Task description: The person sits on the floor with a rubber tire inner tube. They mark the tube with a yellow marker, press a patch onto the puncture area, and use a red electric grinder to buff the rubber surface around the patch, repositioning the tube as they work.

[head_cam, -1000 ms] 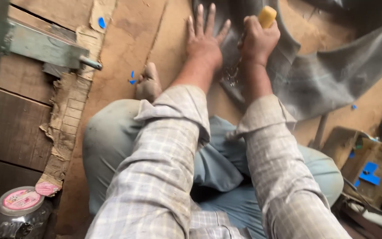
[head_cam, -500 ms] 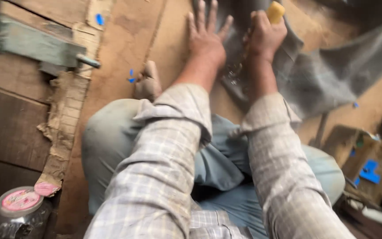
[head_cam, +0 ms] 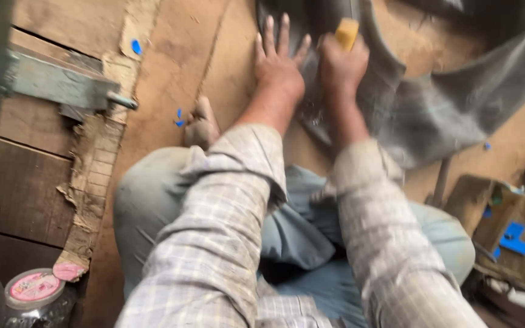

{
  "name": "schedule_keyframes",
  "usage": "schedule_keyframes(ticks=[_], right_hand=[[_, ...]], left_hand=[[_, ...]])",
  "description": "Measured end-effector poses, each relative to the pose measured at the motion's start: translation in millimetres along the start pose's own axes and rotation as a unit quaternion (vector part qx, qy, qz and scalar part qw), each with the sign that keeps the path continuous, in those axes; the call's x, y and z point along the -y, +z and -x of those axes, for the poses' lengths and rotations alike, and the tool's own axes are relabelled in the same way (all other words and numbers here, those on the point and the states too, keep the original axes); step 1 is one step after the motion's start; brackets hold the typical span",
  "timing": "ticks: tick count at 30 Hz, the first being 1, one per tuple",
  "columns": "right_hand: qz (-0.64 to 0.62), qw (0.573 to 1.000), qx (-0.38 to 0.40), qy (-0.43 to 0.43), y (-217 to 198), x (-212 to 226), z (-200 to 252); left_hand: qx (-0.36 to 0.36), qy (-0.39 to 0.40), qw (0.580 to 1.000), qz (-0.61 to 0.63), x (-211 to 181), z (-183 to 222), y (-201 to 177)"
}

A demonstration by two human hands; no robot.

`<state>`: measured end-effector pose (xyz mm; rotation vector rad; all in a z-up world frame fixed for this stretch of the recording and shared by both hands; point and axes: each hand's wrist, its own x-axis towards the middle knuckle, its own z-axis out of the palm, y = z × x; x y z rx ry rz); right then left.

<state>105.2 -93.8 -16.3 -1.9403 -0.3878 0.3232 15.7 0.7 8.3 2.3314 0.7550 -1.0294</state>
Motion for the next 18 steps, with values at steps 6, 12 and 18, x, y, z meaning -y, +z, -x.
schedule_keyframes(ticks=[6,12,18], right_hand=[[0.167,0.982,0.035,-0.077,6.5,12.9,20.5],[-0.087,0.987,0.022,0.134,14.5,41.6,-4.3],[0.05,0.997,0.046,-0.047,5.8,26.7,3.0]], left_hand=[[-0.033,0.031,0.999,-0.001,8.0,-18.9,14.7],[-0.041,0.016,0.996,-0.074,13.4,11.2,-9.0],[-0.058,-0.003,0.996,-0.073,12.2,28.9,-23.1]])
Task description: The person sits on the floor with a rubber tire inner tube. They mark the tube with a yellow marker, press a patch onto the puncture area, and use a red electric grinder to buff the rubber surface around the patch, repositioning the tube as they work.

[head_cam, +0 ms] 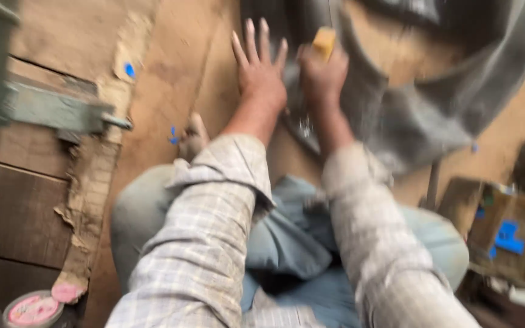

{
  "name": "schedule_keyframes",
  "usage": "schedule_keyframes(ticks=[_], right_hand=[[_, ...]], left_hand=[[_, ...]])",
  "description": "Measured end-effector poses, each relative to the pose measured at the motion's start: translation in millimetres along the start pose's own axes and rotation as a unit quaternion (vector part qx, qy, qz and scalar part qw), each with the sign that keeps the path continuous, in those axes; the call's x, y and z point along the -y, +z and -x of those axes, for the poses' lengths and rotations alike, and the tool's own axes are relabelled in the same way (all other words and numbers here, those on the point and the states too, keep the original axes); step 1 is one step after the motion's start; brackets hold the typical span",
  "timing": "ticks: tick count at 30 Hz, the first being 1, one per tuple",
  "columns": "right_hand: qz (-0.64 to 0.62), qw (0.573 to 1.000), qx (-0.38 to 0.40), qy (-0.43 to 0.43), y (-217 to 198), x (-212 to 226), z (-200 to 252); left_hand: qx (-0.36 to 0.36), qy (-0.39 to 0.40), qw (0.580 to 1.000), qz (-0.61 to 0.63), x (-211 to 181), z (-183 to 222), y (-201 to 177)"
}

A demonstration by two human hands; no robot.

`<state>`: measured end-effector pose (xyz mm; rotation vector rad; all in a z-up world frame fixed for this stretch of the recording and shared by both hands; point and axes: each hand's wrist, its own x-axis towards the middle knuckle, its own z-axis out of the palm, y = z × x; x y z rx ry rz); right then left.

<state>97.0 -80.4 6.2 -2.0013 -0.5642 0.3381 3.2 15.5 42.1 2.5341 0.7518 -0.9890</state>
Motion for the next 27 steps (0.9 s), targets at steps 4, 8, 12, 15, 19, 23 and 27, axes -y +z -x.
schedule_keyframes(ticks=[4,8,12,15,19,23,27], right_hand=[[-0.142,0.972,-0.03,0.184,3.1,1.9,1.1],[-0.115,0.993,-0.024,0.011,15.8,-28.8,-8.4],[-0.007,0.999,-0.037,0.009,0.9,-39.9,-7.8],[-0.028,0.999,-0.036,0.009,5.3,-47.6,2.6],[-0.11,0.979,-0.038,0.165,-2.2,-18.7,11.8],[0.209,0.962,-0.086,-0.151,35.5,-64.7,-26.7],[0.01,0.981,-0.001,0.193,11.6,-11.9,-15.4]], left_hand=[[-0.014,-0.048,0.999,0.008,0.2,-26.4,25.7],[-0.046,-0.068,0.997,-0.002,5.9,-21.5,17.6],[-0.045,-0.046,0.994,0.086,8.7,-12.3,18.4],[-0.033,-0.078,0.996,0.02,-1.8,-57.7,42.9],[0.021,-0.045,0.997,0.056,-5.8,0.7,23.0],[-0.159,-0.077,0.982,0.068,8.8,-57.6,40.2],[-0.001,-0.017,0.996,0.088,3.6,-36.1,34.4]])
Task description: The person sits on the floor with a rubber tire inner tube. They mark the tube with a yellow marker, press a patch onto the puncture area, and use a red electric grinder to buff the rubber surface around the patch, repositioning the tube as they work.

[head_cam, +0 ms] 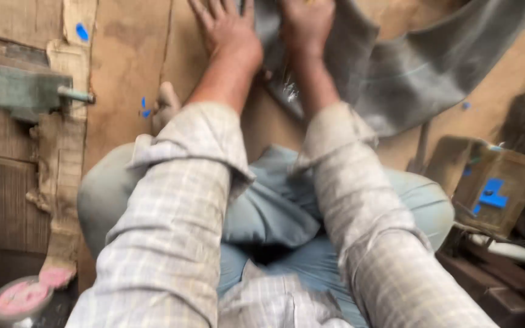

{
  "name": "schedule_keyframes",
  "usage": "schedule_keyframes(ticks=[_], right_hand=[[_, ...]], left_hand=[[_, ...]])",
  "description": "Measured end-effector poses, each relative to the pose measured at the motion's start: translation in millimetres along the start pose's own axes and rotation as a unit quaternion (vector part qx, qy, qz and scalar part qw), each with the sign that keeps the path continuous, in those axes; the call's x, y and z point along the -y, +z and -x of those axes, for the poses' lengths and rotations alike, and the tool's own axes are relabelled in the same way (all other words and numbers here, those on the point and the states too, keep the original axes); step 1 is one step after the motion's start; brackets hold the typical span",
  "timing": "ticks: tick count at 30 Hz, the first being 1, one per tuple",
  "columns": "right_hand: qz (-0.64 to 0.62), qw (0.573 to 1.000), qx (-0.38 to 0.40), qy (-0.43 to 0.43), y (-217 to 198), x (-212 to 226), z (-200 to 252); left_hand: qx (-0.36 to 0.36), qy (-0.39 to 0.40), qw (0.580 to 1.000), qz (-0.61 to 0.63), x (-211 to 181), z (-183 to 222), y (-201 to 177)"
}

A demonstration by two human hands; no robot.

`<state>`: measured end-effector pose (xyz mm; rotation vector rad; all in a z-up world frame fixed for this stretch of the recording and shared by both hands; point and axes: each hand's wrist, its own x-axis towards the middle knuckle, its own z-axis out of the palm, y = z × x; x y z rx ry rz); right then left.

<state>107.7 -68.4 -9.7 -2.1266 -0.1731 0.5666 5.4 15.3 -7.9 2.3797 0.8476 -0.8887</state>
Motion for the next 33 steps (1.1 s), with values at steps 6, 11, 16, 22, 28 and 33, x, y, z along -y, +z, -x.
schedule_keyframes(ticks=[6,11,16,22,28,33], right_hand=[[-0.192,0.975,0.014,-0.111,0.1,-13.9,-0.3],[-0.02,0.977,-0.031,-0.209,-1.1,-27.1,-1.8],[-0.146,0.988,0.003,-0.051,-15.8,-35.2,16.0],[-0.131,0.966,0.024,-0.221,-2.3,-13.9,11.5],[-0.012,0.884,-0.007,-0.466,2.1,-3.7,0.4],[-0.151,0.98,0.037,-0.124,-4.2,18.2,17.8]], left_hand=[[-0.104,-0.019,0.993,-0.048,-3.2,27.2,-12.5],[-0.056,-0.034,0.997,-0.043,-6.8,-0.3,-10.6],[-0.007,-0.02,1.0,-0.023,-12.1,31.0,5.0],[-0.086,-0.017,0.996,0.015,-3.6,5.2,10.6],[-0.087,-0.054,0.994,-0.039,2.8,-16.1,-13.0],[-0.025,-0.039,0.999,-0.005,-3.3,22.7,-31.3]])
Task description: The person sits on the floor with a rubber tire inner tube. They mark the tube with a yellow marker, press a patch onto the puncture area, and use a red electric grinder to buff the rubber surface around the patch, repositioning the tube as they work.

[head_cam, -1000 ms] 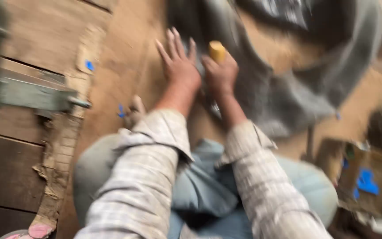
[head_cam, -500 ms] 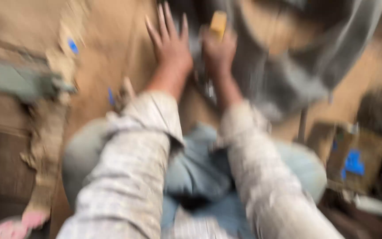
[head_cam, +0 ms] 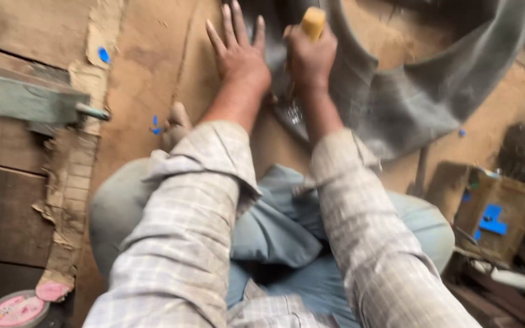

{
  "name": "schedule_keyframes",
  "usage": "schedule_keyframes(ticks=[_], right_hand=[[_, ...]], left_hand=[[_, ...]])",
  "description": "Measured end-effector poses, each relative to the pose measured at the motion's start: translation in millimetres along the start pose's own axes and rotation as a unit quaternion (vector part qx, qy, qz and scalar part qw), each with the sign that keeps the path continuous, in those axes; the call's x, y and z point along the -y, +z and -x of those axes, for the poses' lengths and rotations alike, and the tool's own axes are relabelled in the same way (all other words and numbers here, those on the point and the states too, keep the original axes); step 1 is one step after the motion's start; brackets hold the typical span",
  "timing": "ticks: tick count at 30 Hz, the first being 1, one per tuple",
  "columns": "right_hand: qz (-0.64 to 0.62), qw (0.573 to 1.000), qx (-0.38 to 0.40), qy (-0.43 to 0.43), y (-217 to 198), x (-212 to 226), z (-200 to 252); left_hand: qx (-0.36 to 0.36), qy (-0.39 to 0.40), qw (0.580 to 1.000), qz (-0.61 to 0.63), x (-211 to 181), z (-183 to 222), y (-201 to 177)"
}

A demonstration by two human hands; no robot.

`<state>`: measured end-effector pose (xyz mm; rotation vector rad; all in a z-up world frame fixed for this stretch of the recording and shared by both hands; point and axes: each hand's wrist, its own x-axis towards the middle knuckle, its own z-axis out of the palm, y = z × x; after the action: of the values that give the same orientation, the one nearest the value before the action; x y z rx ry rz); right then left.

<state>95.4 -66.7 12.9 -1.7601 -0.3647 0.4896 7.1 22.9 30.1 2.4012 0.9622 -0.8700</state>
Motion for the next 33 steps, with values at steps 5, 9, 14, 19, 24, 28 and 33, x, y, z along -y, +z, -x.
schedule_keyframes(ticks=[5,9,14,19,24,28,33], right_hand=[[0.253,0.94,0.02,-0.228,-6.4,-48.8,-13.8],[0.014,1.0,0.012,0.003,-4.9,-7.9,2.6],[0.249,0.922,0.022,-0.296,-4.2,-3.4,4.3],[0.028,0.998,0.043,-0.031,2.9,-0.3,9.7],[-0.008,0.998,0.035,0.042,3.6,9.3,9.1],[-0.011,0.999,0.03,-0.019,-2.9,-0.6,10.9],[0.043,0.993,0.048,-0.1,-11.1,-25.7,8.9]], left_hand=[[-0.045,-0.014,0.998,-0.036,0.9,-31.5,30.7],[0.014,0.011,1.0,-0.016,-1.4,11.2,-8.8],[-0.031,-0.003,0.999,-0.02,-4.1,-36.1,38.1],[-0.002,0.002,1.0,0.024,-3.4,-16.8,12.8],[0.014,-0.003,1.0,-0.006,-5.1,-15.8,14.2],[0.072,-0.011,0.997,-0.02,-6.2,-20.1,15.2],[0.07,-0.01,0.997,-0.01,-7.8,-2.4,-6.1]])
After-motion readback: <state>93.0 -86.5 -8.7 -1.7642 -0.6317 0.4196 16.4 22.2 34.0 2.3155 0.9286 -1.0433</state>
